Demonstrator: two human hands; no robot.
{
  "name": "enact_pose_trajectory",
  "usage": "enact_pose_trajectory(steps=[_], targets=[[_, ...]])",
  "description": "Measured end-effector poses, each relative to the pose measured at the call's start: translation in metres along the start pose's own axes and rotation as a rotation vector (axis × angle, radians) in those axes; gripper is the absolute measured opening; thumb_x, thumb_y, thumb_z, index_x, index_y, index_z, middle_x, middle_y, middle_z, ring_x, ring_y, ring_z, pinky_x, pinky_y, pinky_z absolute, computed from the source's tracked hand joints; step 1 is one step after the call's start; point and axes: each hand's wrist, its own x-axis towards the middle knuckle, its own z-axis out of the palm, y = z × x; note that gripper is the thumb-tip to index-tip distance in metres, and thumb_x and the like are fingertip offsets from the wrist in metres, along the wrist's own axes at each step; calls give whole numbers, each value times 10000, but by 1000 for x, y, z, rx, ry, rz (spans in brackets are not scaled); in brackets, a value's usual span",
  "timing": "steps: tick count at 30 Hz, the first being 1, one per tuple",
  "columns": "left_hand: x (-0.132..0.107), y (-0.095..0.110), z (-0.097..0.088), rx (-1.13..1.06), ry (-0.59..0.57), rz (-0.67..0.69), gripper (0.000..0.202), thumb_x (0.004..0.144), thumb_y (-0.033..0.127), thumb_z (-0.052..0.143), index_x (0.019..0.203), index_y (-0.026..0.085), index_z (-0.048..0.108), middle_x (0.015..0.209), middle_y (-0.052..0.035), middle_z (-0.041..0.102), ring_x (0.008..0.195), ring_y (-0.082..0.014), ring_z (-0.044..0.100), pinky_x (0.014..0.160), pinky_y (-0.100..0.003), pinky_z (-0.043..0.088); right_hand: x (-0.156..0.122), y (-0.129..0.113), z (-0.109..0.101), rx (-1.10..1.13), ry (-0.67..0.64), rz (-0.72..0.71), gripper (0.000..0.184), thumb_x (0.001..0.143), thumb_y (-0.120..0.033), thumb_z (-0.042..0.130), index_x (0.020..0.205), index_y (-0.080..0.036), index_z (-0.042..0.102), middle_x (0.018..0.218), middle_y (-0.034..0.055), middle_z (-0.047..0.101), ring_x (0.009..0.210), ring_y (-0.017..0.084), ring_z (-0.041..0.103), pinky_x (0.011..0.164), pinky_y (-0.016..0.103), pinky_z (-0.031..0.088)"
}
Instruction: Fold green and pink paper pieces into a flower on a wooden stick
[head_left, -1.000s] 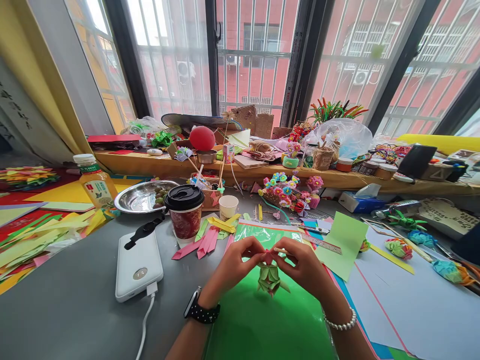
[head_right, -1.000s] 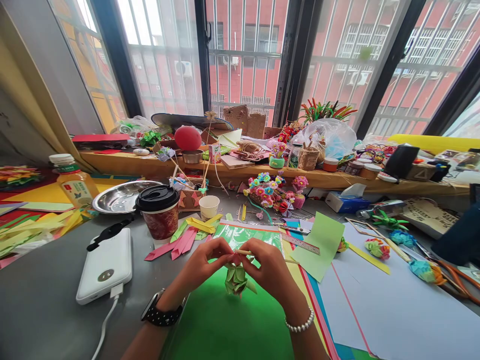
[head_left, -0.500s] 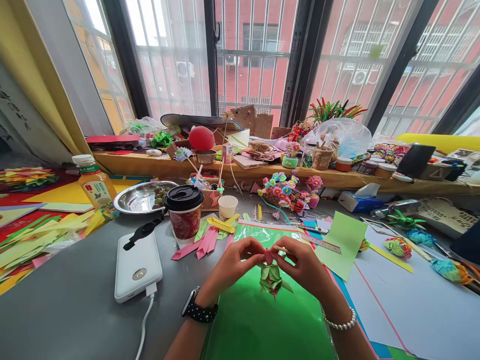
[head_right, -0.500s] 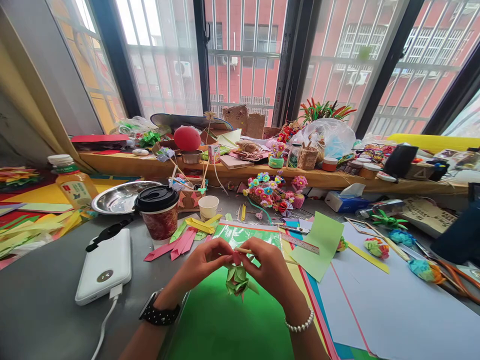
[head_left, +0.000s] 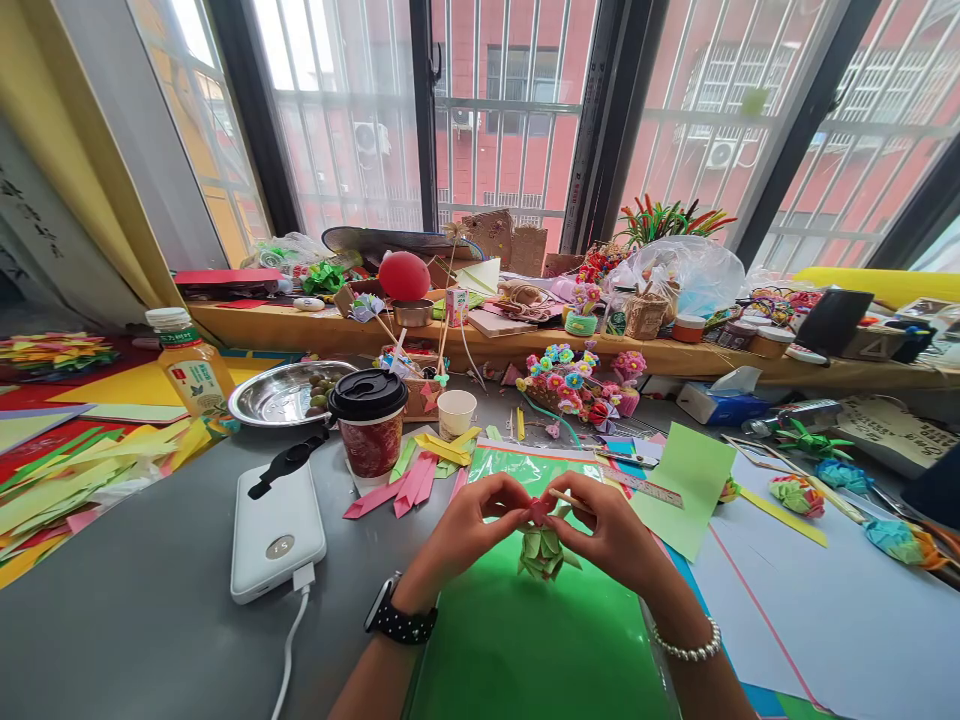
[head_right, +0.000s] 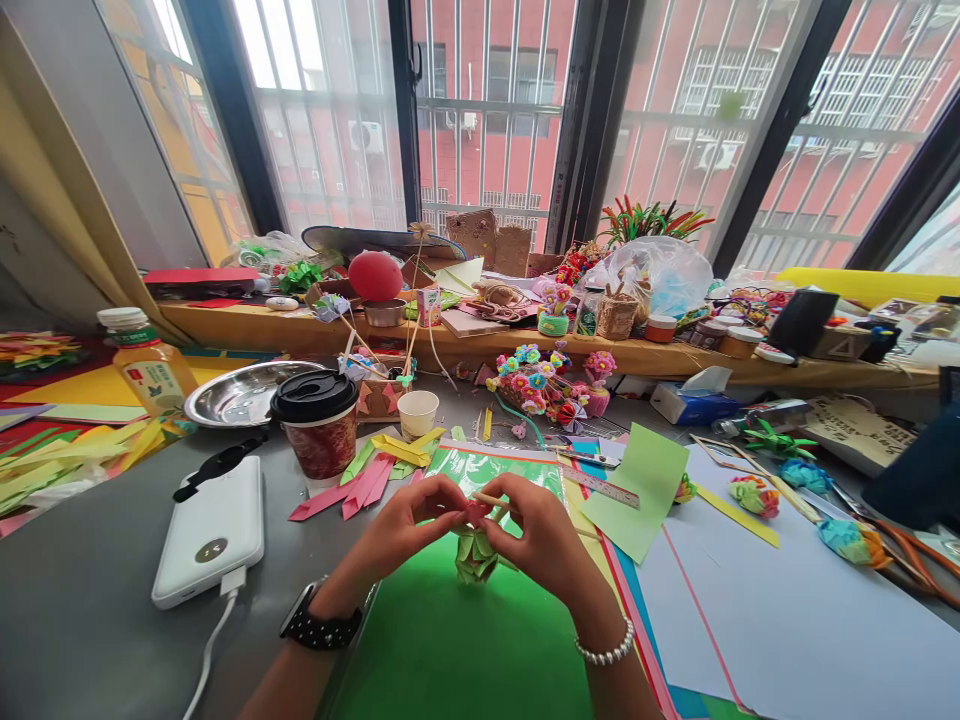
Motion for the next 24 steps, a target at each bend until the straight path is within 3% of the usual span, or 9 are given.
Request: enact_pose_trajectory(steps=[11,24], targets=[[1,-5,-1,-43,-20,-4,151,718,273,592,788,144,558,790,-33,600,789,-167,592,751,-307,473,1,-2,-1,25,-32,-1,79,759,-169,501,831,-187,528,660,-27,513,487,76,363,431,192,266],[3,-5,2,12,44,-20,144,721,269,583,733,142,516,774,-41,597,773,-175,601,735,-327,495,3,-4,3,-40,4,49,63,790,-230,498,824,-186,528,677,-12,545,502,92,394,445,204,294]])
